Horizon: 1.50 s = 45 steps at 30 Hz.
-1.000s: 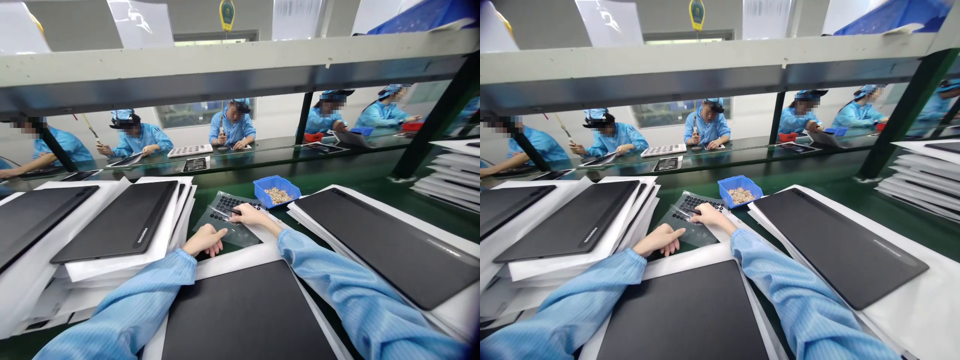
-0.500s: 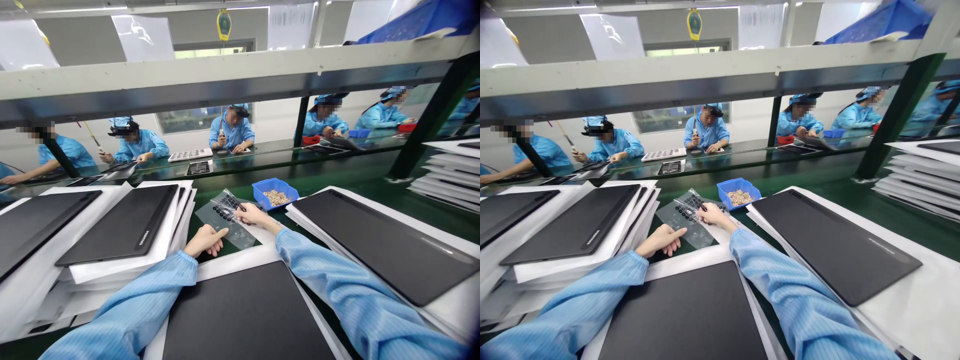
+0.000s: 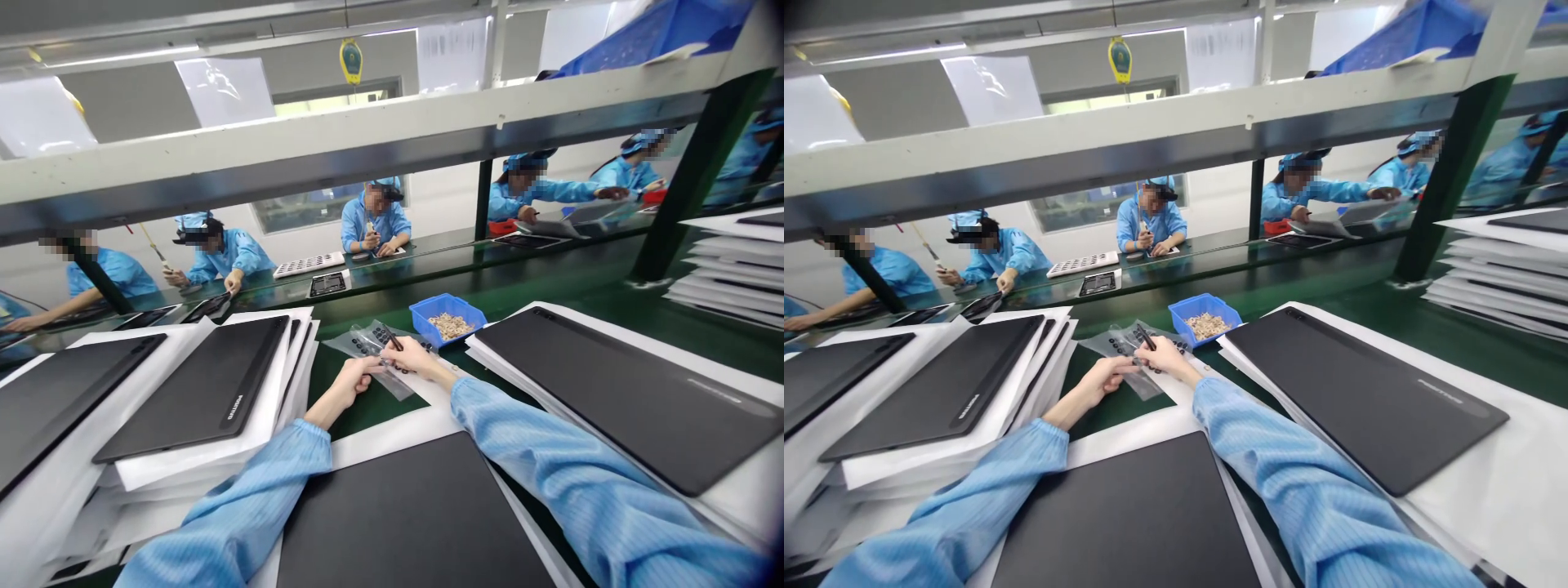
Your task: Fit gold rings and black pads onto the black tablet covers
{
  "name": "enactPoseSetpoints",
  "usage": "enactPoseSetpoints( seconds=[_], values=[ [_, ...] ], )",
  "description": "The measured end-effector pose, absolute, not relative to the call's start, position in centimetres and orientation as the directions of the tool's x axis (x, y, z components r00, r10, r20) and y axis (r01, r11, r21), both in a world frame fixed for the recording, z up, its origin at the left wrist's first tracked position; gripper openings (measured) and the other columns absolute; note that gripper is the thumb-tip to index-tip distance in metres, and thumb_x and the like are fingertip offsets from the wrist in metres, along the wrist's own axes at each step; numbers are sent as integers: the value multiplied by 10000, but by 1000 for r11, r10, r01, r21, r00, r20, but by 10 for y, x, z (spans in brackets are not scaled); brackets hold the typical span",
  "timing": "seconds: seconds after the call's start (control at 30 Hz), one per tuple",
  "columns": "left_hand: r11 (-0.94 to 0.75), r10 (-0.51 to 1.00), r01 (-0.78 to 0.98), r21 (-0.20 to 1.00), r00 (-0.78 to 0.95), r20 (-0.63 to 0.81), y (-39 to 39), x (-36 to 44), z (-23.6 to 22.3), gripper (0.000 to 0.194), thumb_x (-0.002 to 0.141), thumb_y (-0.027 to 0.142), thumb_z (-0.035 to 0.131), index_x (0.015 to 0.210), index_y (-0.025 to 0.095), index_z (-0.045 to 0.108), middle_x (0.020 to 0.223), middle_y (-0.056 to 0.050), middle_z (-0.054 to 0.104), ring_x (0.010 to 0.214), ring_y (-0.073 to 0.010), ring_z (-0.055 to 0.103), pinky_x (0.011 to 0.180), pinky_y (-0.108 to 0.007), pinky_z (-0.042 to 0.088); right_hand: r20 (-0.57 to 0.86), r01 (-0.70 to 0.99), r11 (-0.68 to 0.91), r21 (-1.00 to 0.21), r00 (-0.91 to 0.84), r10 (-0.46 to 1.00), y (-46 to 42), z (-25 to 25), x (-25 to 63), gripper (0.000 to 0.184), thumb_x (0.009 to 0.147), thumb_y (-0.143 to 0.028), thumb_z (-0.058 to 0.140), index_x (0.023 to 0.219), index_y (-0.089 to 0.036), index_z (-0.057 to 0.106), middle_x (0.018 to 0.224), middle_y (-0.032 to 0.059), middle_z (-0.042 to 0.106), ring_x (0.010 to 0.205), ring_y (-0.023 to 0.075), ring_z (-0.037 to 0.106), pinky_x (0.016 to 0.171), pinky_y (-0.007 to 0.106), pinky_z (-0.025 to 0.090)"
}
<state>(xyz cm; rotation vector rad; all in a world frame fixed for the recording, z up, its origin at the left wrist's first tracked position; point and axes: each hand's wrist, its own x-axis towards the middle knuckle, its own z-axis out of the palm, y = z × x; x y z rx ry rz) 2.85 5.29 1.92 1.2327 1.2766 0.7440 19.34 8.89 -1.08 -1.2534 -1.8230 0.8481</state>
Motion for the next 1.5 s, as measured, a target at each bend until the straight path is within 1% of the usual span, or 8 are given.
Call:
enactPoseSetpoints(
  seconds=[0.17,0.23,0.43,0.57,0.73,1.0,1.3,1.5],
  values=[
    [238,939,241,941,192,-286,58,29,10,222,919,303,584,1043,119,597,945,-43,625,727,-118,609,611,-253,533,370,613,378,-694,-146,917,80,-12,183,253,915,-306,572,1108,-144,596,1111,74,618,957,190,618,821,393,533],
    [235,938,243,941,196,-285,57,28,8,222,921,306,582,1037,117,596,927,-39,623,713,-113,606,602,-248,531,412,663,401,-632,-150,899,78,-12,181,252,918,-303,566,1121,-155,595,1160,82,601,1003,201,604,856,411,520],
    [230,936,256,939,206,-285,60,28,6,274,920,330,578,1106,129,587,1054,-71,619,859,-164,625,729,-333,549,452,704,495,-510,-271,850,78,-9,187,236,921,-314,563,1077,-144,609,1082,69,630,944,184,621,829,394,527],
    [212,945,263,941,192,-266,61,28,5,286,921,336,575,1123,133,584,1085,-77,615,887,-173,624,749,-347,546,467,671,577,-466,-367,804,77,-7,193,228,925,-320,558,1042,-135,617,1020,57,646,896,172,632,806,380,532],
    [193,953,276,942,174,-246,58,28,4,277,921,333,576,1111,131,587,1074,-74,616,876,-169,623,739,-339,547,474,650,630,-426,-433,767,77,-5,195,199,912,-320,577,963,-136,633,981,49,654,903,170,629,828,384,522],
    [180,959,317,931,153,-238,55,29,7,271,923,328,574,1107,129,584,1052,-70,617,854,-162,624,722,-328,550,414,681,563,-469,-393,821,77,-5,192,222,912,-339,575,956,-129,633,948,41,655,855,163,634,785,363,533],
    [167,963,351,921,143,-229,51,31,10,281,922,323,575,1134,137,580,1104,-78,610,920,-184,622,780,-368,544,291,643,412,-646,-292,911,81,-13,196,252,922,-337,560,1055,-129,612,1000,49,643,832,161,636,724,332,550],
    [150,986,411,899,2,-165,52,30,5,297,923,311,574,1166,141,555,1093,-77,608,892,-179,627,761,-361,551,198,595,342,-728,-295,935,84,-16,201,237,927,-320,558,1055,-125,606,951,43,646,749,127,632,643,284,551]
  ],
)
